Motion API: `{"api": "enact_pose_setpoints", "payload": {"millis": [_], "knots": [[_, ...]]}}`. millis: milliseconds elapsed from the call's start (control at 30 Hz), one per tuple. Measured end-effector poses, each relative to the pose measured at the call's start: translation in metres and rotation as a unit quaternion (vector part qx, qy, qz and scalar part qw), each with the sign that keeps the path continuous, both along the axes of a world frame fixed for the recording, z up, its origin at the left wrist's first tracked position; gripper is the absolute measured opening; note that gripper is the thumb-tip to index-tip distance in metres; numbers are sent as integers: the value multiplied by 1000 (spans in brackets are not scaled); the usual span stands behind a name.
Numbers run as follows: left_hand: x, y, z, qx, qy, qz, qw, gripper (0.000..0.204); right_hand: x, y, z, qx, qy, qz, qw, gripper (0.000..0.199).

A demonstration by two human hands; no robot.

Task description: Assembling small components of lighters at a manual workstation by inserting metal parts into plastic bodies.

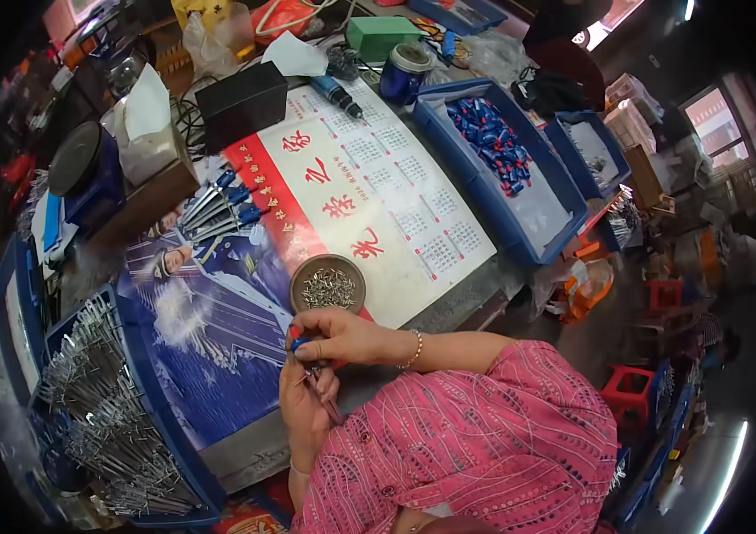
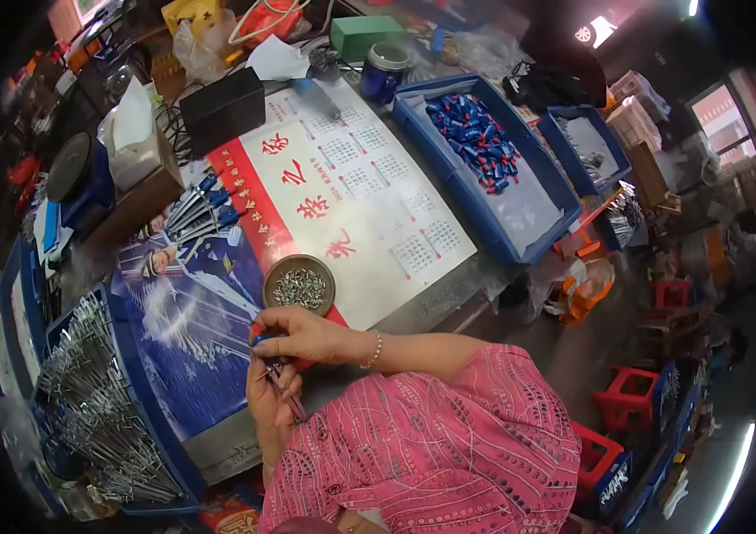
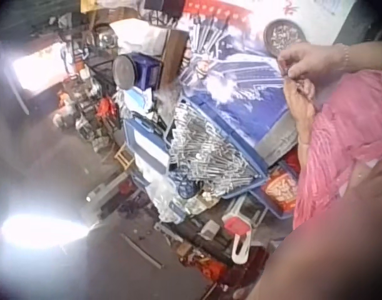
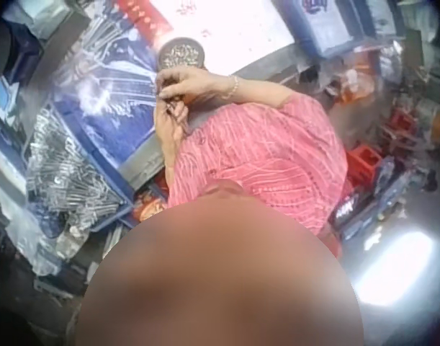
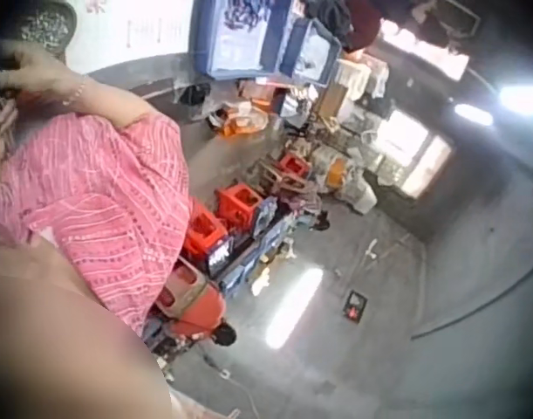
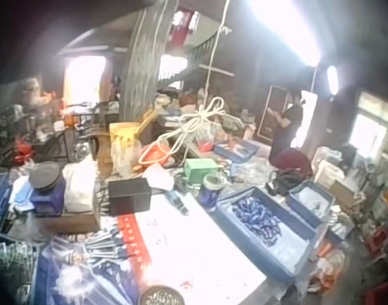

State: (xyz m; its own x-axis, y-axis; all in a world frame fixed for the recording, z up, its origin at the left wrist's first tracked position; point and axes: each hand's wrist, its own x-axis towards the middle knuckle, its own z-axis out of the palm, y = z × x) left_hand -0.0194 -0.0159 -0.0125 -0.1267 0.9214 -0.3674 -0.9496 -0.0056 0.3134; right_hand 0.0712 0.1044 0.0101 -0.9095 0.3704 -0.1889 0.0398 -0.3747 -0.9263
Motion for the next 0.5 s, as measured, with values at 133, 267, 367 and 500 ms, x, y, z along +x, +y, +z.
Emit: {"api": "enact_pose_setpoints", "payload": {"millis": [133, 267, 367, 500], "knots": [[1, -10, 0, 24, -35, 8, 999, 28, 4, 5, 4, -45, 46, 86, 994, 23], [2, -14, 10, -6, -39, -2, 999, 27, 7, -2, 16, -135, 31, 86, 987, 20], [6, -13, -3, -9, -13, 3, 1000, 25, 6, -10, -4, -50, 5, 8, 999, 17], [7, -9, 4, -21, -6, 4, 1000, 18, 9, -4, 5, -136, -30, 20, 990, 17]]}}
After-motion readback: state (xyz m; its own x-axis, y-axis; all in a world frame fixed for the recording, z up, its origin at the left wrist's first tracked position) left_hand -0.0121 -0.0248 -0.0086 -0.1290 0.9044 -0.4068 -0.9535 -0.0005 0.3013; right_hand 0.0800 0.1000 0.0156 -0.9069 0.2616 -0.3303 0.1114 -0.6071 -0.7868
